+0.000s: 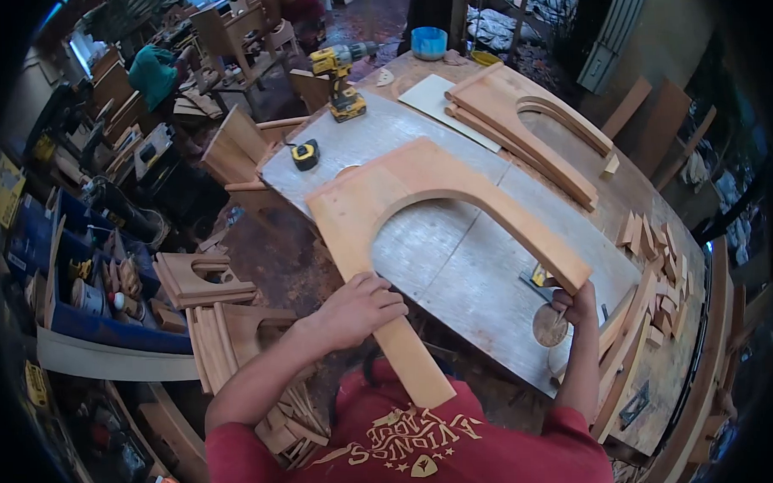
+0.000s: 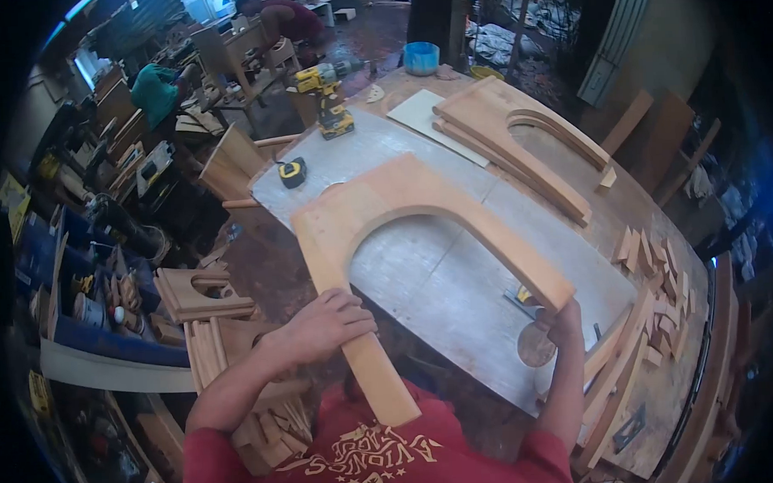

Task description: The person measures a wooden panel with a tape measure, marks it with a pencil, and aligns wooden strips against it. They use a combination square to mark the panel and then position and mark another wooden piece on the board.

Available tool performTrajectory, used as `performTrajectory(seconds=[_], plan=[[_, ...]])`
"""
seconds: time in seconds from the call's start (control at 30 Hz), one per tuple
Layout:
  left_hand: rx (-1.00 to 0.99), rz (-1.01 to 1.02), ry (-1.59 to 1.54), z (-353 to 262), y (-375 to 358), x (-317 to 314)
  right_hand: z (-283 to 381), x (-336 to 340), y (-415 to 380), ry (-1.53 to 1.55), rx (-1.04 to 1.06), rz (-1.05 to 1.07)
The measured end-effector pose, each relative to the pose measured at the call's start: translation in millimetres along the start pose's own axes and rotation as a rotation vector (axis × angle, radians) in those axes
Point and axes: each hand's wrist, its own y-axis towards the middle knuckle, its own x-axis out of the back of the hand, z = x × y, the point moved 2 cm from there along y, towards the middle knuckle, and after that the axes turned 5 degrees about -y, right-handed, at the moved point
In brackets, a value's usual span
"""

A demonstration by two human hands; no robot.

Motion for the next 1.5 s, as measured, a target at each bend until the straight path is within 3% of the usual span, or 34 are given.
performTrajectory(seconds=[0.07, 0.1, 0.23, 0.33, 0.57, 0.63, 0.87, 0.93, 1.03, 1.07, 1.13, 1.2, 1.23, 1.3, 1.33, 1.37, 1.4, 1.47, 1.5], plan=[[-0.022, 0.000, 0.057, 5, -10, 3, -11, -1, 4, 0.219, 0.015, 0.149], [-0.030, -0.008, 0.082, 6, -12, 4, -5, -9, -2, 0.431, -0.014, 0.348], [-0.065, 0.153, 0.049, 18, -23, 15, -7, -23, -20, 0.241, 0.093, 0.212], [-0.141, 0.152, 0.073, 26, -34, 24, -24, -1, -39, 0.397, 0.170, 0.196], [-0.344, 0.209, 0.075, 40, -49, 22, -33, -22, -127, 0.122, 0.118, -0.108], [-0.385, 0.232, 0.092, 42, -52, 28, -42, -13, -135, 0.175, 0.144, -0.192], [-0.437, 0.127, 0.103, 47, -64, 16, -33, -73, -183, 0.159, 0.173, -0.300], [-0.443, 0.143, 0.103, 46, -66, 13, -43, -72, -193, -0.042, 0.191, -0.456], [-0.450, -0.029, 0.057, 52, -71, -3, -61, -61, -201, -0.180, 0.188, -0.590], [-0.415, -0.071, 0.009, 60, -72, -9, -67, -66, -209, -0.185, 0.162, -0.628], [-0.357, -0.147, -0.095, 76, -81, -20, -108, -12, -199, -0.183, 0.206, -0.669], [-0.017, -0.308, -0.261, 87, -112, -22, -136, -22, -207, -0.197, 0.243, -0.732], [0.152, -0.381, -0.333, 91, -129, -24, -139, -29, -222, -0.224, 0.160, -0.663], [0.636, -0.503, -1.009, 75, -164, -51, -150, -55, -233, -0.168, 0.147, -0.658], [0.664, -0.645, -1.484, 70, -180, -94, -158, -70, -239, -0.137, 0.137, -0.659], [0.926, -0.567, -1.749, 54, -192, -104, -164, -92, -241, -0.167, 0.161, -0.699], [0.858, -0.607, -2.034, 43, -202, -128, -172, -93, -248, -0.215, 0.102, -0.647], [0.865, -0.598, -1.848, 34, -217, -135, -198, -110, -255, -0.227, 0.153, -0.575], [0.931, -0.561, -1.759, 39, -217, -121, -195, -134, -265, -0.234, 0.025, -0.508]])
